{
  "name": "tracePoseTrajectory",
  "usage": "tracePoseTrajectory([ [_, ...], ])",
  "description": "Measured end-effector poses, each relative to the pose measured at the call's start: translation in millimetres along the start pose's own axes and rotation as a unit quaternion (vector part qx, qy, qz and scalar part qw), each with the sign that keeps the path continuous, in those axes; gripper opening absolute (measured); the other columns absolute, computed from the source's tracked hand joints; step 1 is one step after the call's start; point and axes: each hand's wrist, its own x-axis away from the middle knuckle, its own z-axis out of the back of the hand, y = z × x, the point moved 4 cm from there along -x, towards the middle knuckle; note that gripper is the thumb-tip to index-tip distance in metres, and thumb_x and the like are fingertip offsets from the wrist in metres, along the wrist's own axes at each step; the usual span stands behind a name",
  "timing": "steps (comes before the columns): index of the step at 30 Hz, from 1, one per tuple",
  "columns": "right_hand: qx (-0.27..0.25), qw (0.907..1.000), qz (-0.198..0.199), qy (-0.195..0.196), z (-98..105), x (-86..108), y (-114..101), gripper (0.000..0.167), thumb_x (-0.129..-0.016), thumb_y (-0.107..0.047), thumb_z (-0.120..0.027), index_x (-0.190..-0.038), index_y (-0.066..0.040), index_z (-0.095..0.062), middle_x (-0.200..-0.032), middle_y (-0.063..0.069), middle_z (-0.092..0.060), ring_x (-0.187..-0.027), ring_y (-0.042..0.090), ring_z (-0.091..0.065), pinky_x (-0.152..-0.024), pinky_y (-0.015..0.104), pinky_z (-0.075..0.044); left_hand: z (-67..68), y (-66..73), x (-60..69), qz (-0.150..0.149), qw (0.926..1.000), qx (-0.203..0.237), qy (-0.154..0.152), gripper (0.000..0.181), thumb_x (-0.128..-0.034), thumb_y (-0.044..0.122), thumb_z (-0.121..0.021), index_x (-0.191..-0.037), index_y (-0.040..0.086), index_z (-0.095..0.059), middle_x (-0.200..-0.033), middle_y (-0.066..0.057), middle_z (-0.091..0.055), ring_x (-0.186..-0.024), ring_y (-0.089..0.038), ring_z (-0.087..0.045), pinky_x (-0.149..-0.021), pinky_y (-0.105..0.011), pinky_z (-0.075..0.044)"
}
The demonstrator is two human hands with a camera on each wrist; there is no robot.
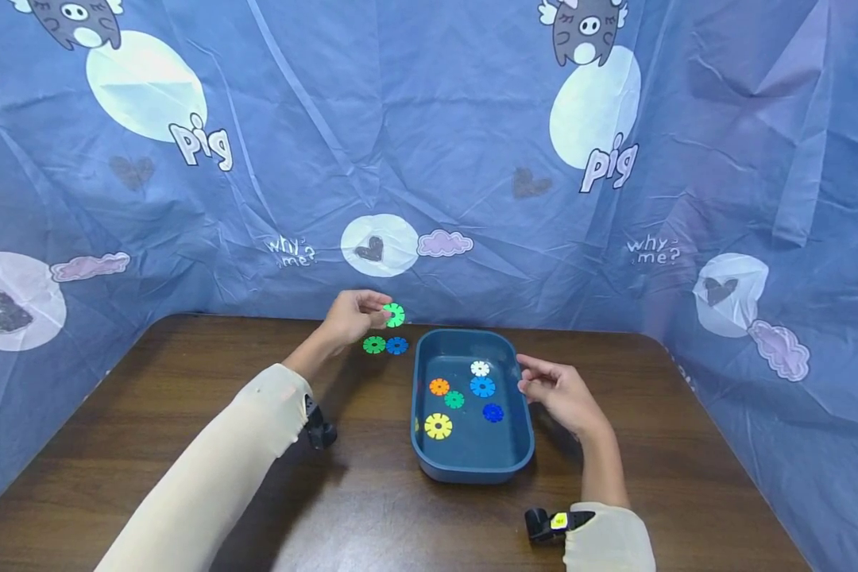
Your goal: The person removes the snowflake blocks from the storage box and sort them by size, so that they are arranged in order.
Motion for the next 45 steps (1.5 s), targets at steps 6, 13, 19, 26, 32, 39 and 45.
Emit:
tracePoseTrajectory([
  [6, -0.002, 1.0000, -0.007, 0.002, 0.1, -1.4, 1.1, 0.047, -0.100, -0.006, -0.064, -0.145, 0.003, -0.054, -0.115, 0.022, -0.060, -0.094, 0.013, -0.067, -0.081, 0.028, -0.060, 20.9, -23.8, 1.6, 0.025, 0.9987, 0.002, 0.044, 0.028, -0.0902, -0.006, -0.073, -0.118, -0.008, -0.071, -0.106, -0.022, -0.069, -0.083, -0.019, -0.072, -0.075, -0.027, -0.062],
  [13, 0.001, 1.0000, -0.007, 0.001, 0.6, -2.6, 1.1, 0.047, -0.101, -0.008, -0.064, -0.145, 0.003, -0.054, -0.115, 0.022, -0.061, -0.095, 0.015, -0.067, -0.082, 0.027, -0.060, 36.4, -50.0, 7.3, 0.070, 0.9952, 0.017, 0.066, 0.029, -0.0922, -0.006, -0.070, -0.121, -0.009, -0.069, -0.109, -0.021, -0.067, -0.092, -0.028, -0.074, -0.081, -0.032, -0.061],
  [19, -0.002, 1.0000, -0.007, 0.000, -0.7, -2.6, 1.8, 0.047, -0.101, -0.008, -0.063, -0.146, 0.002, -0.053, -0.114, 0.021, -0.060, -0.096, 0.014, -0.067, -0.082, 0.028, -0.059, 43.1, -67.5, 13.6, 0.109, 0.9915, 0.010, 0.071, 0.028, -0.0940, -0.004, -0.070, -0.122, -0.007, -0.069, -0.109, -0.018, -0.066, -0.090, -0.023, -0.072, -0.080, -0.030, -0.062],
  [26, 0.003, 0.9999, -0.013, 0.003, -0.6, -2.1, 1.8, 0.046, -0.101, -0.007, -0.062, -0.146, 0.002, -0.053, -0.115, 0.021, -0.061, -0.097, 0.016, -0.066, -0.082, 0.028, -0.060, 45.6, -75.5, 13.9, 0.102, 0.9918, -0.006, 0.077, 0.026, -0.0915, -0.005, -0.071, -0.117, -0.009, -0.071, -0.100, -0.017, -0.071, -0.078, -0.013, -0.068, -0.074, -0.026, -0.061],
  [32, 0.008, 0.9999, -0.014, 0.004, 0.4, -0.9, 1.7, 0.046, -0.102, -0.006, -0.061, -0.146, 0.002, -0.053, -0.114, 0.021, -0.061, -0.097, 0.016, -0.066, -0.083, 0.029, -0.060, 46.6, -76.0, 15.3, 0.094, 0.9909, -0.063, 0.073, 0.024, -0.0902, -0.001, -0.074, -0.113, -0.006, -0.073, -0.095, -0.016, -0.075, -0.071, -0.013, -0.069, -0.068, -0.023, -0.059],
  [39, 0.001, 0.9999, -0.011, 0.001, 0.5, -0.1, 1.6, 0.046, -0.102, -0.005, -0.061, -0.146, 0.002, -0.053, -0.114, 0.020, -0.061, -0.096, 0.015, -0.066, -0.082, 0.028, -0.060, 46.3, -74.3, 15.5, 0.085, 0.9858, -0.123, 0.077, 0.024, -0.0884, 0.006, -0.078, -0.111, -0.001, -0.076, -0.086, -0.009, -0.075, -0.067, -0.011, -0.066, -0.061, -0.018, -0.047],
  [45, -0.002, 1.0000, -0.004, -0.001, 0.5, 1.3, -0.8, 0.046, -0.101, -0.004, -0.060, -0.146, 0.004, -0.052, -0.114, 0.022, -0.061, -0.096, 0.013, -0.066, -0.082, 0.027, -0.059, 46.1, -72.0, 17.6, 0.084, 0.9837, -0.140, 0.075, 0.024, -0.0898, 0.008, -0.077, -0.112, -0.001, -0.076, -0.092, -0.011, -0.074, -0.073, -0.015, -0.068, -0.067, -0.022, -0.050],
])
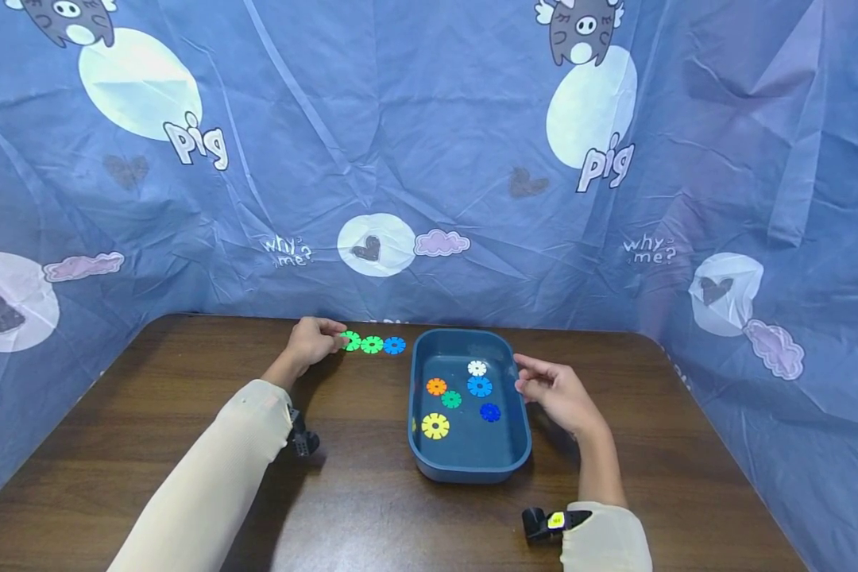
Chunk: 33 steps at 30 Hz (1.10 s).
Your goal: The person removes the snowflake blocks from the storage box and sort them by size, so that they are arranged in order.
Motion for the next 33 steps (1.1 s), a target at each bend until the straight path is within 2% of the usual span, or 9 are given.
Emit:
tracePoseTrajectory([
  [8, -0.004, 1.0000, -0.001, 0.002, 0.1, 0.0, -0.8, 0.046, -0.101, -0.004, -0.061, -0.146, 0.004, -0.052, -0.114, 0.022, -0.060, -0.095, 0.013, -0.066, -0.081, 0.027, -0.060, 2.2, 1.1, 1.2, -0.006, 1.0000, -0.005, -0.001, 0.025, -0.0894, 0.006, -0.076, -0.113, -0.002, -0.075, -0.094, -0.013, -0.075, -0.071, -0.014, -0.067, -0.068, -0.023, -0.050],
  [15, -0.008, 0.9999, 0.011, 0.000, -1.0, -0.6, -1.5, 0.047, -0.101, -0.003, -0.062, -0.145, 0.006, -0.051, -0.115, 0.026, -0.061, -0.095, 0.011, -0.066, -0.081, 0.027, -0.059, 2.6, -2.7, -2.0, 0.004, 0.9998, 0.020, -0.006, 0.026, -0.0906, 0.005, -0.074, -0.114, -0.005, -0.074, -0.095, -0.013, -0.075, -0.070, -0.011, -0.068, -0.065, -0.020, -0.053],
  [21, 0.001, 0.9999, 0.010, -0.002, -1.3, -0.3, -1.9, 0.047, -0.101, -0.003, -0.061, -0.146, 0.006, -0.051, -0.116, 0.027, -0.064, -0.094, 0.011, -0.066, -0.081, 0.028, -0.059, 4.8, -1.4, -3.3, 0.013, 0.9987, 0.043, -0.025, 0.028, -0.0933, 0.005, -0.073, -0.119, -0.006, -0.071, -0.103, -0.017, -0.074, -0.078, -0.019, -0.073, -0.069, -0.026, -0.060],
  [25, 0.006, 1.0000, 0.006, -0.002, -1.1, -0.2, -2.0, 0.046, -0.102, -0.004, -0.061, -0.146, 0.006, -0.051, -0.116, 0.026, -0.066, -0.094, 0.012, -0.066, -0.082, 0.030, -0.060, 5.7, 8.3, -5.0, -0.003, 0.9984, 0.047, -0.032, 0.028, -0.0936, 0.005, -0.073, -0.119, -0.007, -0.071, -0.103, -0.018, -0.073, -0.085, -0.025, -0.073, -0.067, -0.024, -0.059],
  [28, 0.008, 1.0000, 0.004, 0.000, -0.8, -0.2, -2.2, 0.046, -0.102, -0.005, -0.061, -0.146, 0.005, -0.051, -0.117, 0.026, -0.066, -0.096, 0.014, -0.067, -0.083, 0.031, -0.060, 4.5, 21.7, -6.6, -0.025, 0.9984, 0.040, -0.031, 0.028, -0.0926, 0.006, -0.074, -0.117, -0.007, -0.071, -0.100, -0.016, -0.074, -0.078, -0.019, -0.069, -0.062, -0.019, -0.054],
  [33, 0.006, 1.0000, 0.005, 0.004, -0.1, -0.7, -1.5, 0.047, -0.101, -0.005, -0.061, -0.146, 0.005, -0.051, -0.118, 0.027, -0.066, -0.097, 0.013, -0.067, -0.082, 0.028, -0.060, -3.9, 50.4, -6.6, -0.064, 0.9972, 0.014, -0.035, 0.027, -0.0918, 0.007, -0.075, -0.115, -0.005, -0.073, -0.099, -0.014, -0.074, -0.080, -0.032, -0.071, -0.058, -0.016, -0.050],
])
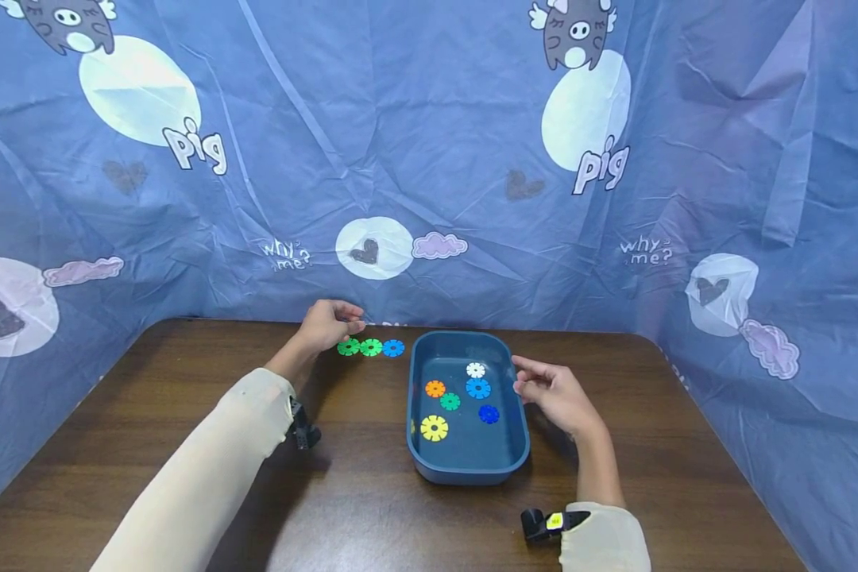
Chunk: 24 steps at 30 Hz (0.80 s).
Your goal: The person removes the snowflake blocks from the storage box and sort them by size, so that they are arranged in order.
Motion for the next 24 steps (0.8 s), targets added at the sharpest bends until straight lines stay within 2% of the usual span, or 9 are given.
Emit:
tracePoseTrajectory([
  [2, -0.004, 1.0000, 0.001, 0.000, -0.1, 0.0, 0.5, 0.047, -0.101, -0.005, -0.062, -0.146, 0.005, -0.052, -0.117, 0.027, -0.064, -0.096, 0.012, -0.067, -0.081, 0.027, -0.059, -4.6, 12.0, 0.5, -0.016, 0.9998, -0.008, -0.005, 0.027, -0.0916, 0.008, -0.075, -0.115, -0.005, -0.073, -0.100, -0.014, -0.075, -0.086, -0.037, -0.072, -0.057, -0.016, -0.049],
  [5, -0.007, 1.0000, -0.001, 0.001, -0.3, 0.1, 0.9, 0.047, -0.101, -0.005, -0.062, -0.145, 0.005, -0.052, -0.116, 0.026, -0.063, -0.095, 0.011, -0.066, -0.081, 0.027, -0.059, -12.3, 30.4, 2.9, -0.048, 0.9985, -0.021, -0.018, 0.026, -0.0915, 0.009, -0.076, -0.114, -0.003, -0.074, -0.101, -0.013, -0.075, -0.082, -0.027, -0.071, -0.061, -0.019, -0.051],
  [8, -0.002, 1.0000, -0.003, 0.002, -0.6, -0.1, 1.7, 0.047, -0.101, -0.005, -0.062, -0.146, 0.005, -0.052, -0.116, 0.024, -0.063, -0.095, 0.012, -0.066, -0.082, 0.028, -0.060, -22.8, 46.8, 5.9, -0.074, 0.9959, -0.028, -0.043, 0.024, -0.0924, 0.011, -0.075, -0.114, -0.001, -0.075, -0.102, -0.012, -0.076, -0.086, -0.020, -0.070, -0.071, -0.025, -0.055],
  [13, 0.001, 0.9999, -0.008, 0.006, 0.0, -0.5, 2.8, 0.046, -0.101, -0.006, -0.062, -0.146, 0.004, -0.052, -0.115, 0.022, -0.063, -0.095, 0.012, -0.066, -0.082, 0.027, -0.060, -43.0, 72.2, 13.3, -0.115, 0.9894, -0.027, -0.084, 0.019, -0.0941, 0.011, -0.074, -0.112, 0.003, -0.075, -0.101, -0.009, -0.074, -0.095, -0.022, -0.071, -0.084, -0.033, -0.057],
  [19, 0.001, 0.9999, -0.012, 0.005, -0.4, -0.7, 1.9, 0.046, -0.102, -0.005, -0.061, -0.146, 0.004, -0.053, -0.115, 0.023, -0.063, -0.095, 0.013, -0.066, -0.082, 0.027, -0.060, -69.3, 98.6, 24.7, -0.176, 0.9761, -0.051, -0.117, 0.018, -0.0931, 0.011, -0.076, -0.110, 0.005, -0.076, -0.098, -0.006, -0.074, -0.089, -0.017, -0.070, -0.080, -0.027, -0.057],
  [24, -0.004, 0.9999, -0.009, 0.003, -0.3, 0.1, -0.4, 0.046, -0.101, -0.005, -0.061, -0.146, 0.004, -0.052, -0.116, 0.024, -0.063, -0.094, 0.012, -0.066, -0.082, 0.028, -0.060, -90.9, 115.2, 38.0, -0.198, 0.9658, -0.051, -0.159, 0.018, -0.0946, 0.012, -0.075, -0.112, 0.006, -0.075, -0.100, -0.004, -0.073, -0.087, -0.015, -0.068, -0.079, -0.023, -0.056],
])
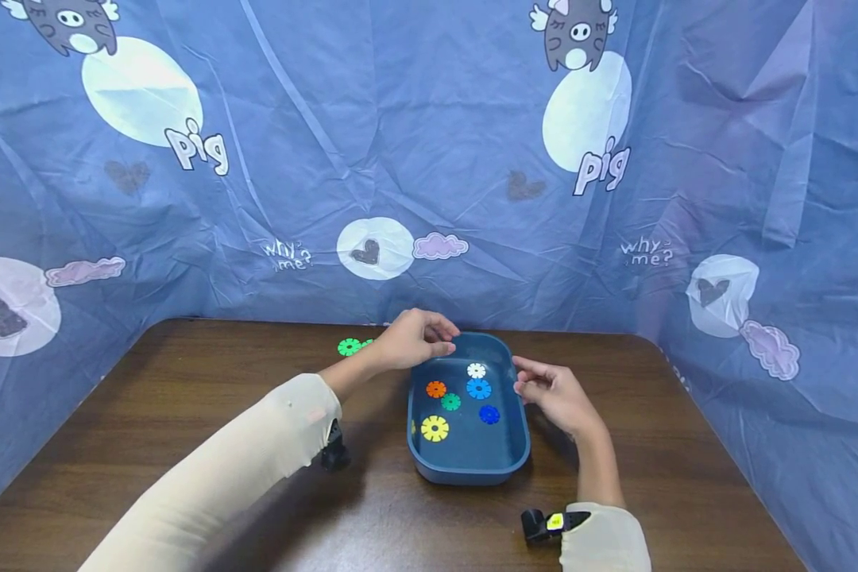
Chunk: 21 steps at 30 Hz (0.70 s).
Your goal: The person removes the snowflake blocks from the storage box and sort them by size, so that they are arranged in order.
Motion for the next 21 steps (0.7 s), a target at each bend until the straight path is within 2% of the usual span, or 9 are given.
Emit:
tracePoseTrajectory([
  [5, -0.004, 1.0000, 0.001, -0.005, 0.1, -0.4, -0.5, 0.046, -0.102, -0.006, -0.062, -0.146, 0.004, -0.052, -0.116, 0.025, -0.063, -0.095, 0.013, -0.066, -0.082, 0.027, -0.059, -20.2, 6.1, -2.4, -0.007, 0.9993, 0.007, -0.037, 0.019, -0.0955, 0.013, -0.074, -0.114, 0.007, -0.075, -0.105, -0.005, -0.074, -0.089, -0.014, -0.069, -0.079, -0.022, -0.057],
  [11, -0.002, 1.0000, 0.004, -0.007, -0.1, -2.2, 2.5, 0.047, -0.101, -0.007, -0.062, -0.145, 0.005, -0.052, -0.116, 0.025, -0.063, -0.095, 0.014, -0.067, -0.082, 0.028, -0.060, -36.0, 6.4, -4.3, -0.003, 0.9960, -0.018, -0.087, 0.024, -0.0958, 0.014, -0.074, -0.118, 0.005, -0.074, -0.113, -0.010, -0.074, -0.096, -0.017, -0.069, -0.083, -0.024, -0.057],
  [17, 0.005, 1.0000, 0.002, -0.008, 1.5, -2.3, 4.0, 0.046, -0.102, -0.008, -0.062, -0.145, 0.005, -0.052, -0.115, 0.023, -0.063, -0.096, 0.017, -0.066, -0.082, 0.028, -0.060, -49.7, 3.0, -6.9, 0.006, 0.9834, -0.050, -0.174, 0.032, -0.0955, 0.018, -0.075, -0.126, 0.007, -0.071, -0.122, -0.008, -0.071, -0.103, -0.013, -0.069, -0.087, -0.022, -0.055],
  [21, 0.006, 0.9999, 0.005, -0.013, 1.5, -2.1, 3.4, 0.047, -0.102, -0.008, -0.062, -0.145, 0.006, -0.052, -0.115, 0.024, -0.062, -0.096, 0.016, -0.066, -0.082, 0.028, -0.059, -56.2, 5.1, -10.2, 0.000, 0.9741, -0.073, -0.214, 0.037, -0.0956, 0.020, -0.075, -0.131, 0.009, -0.069, -0.126, -0.007, -0.070, -0.108, -0.014, -0.068, -0.090, -0.022, -0.053],
])
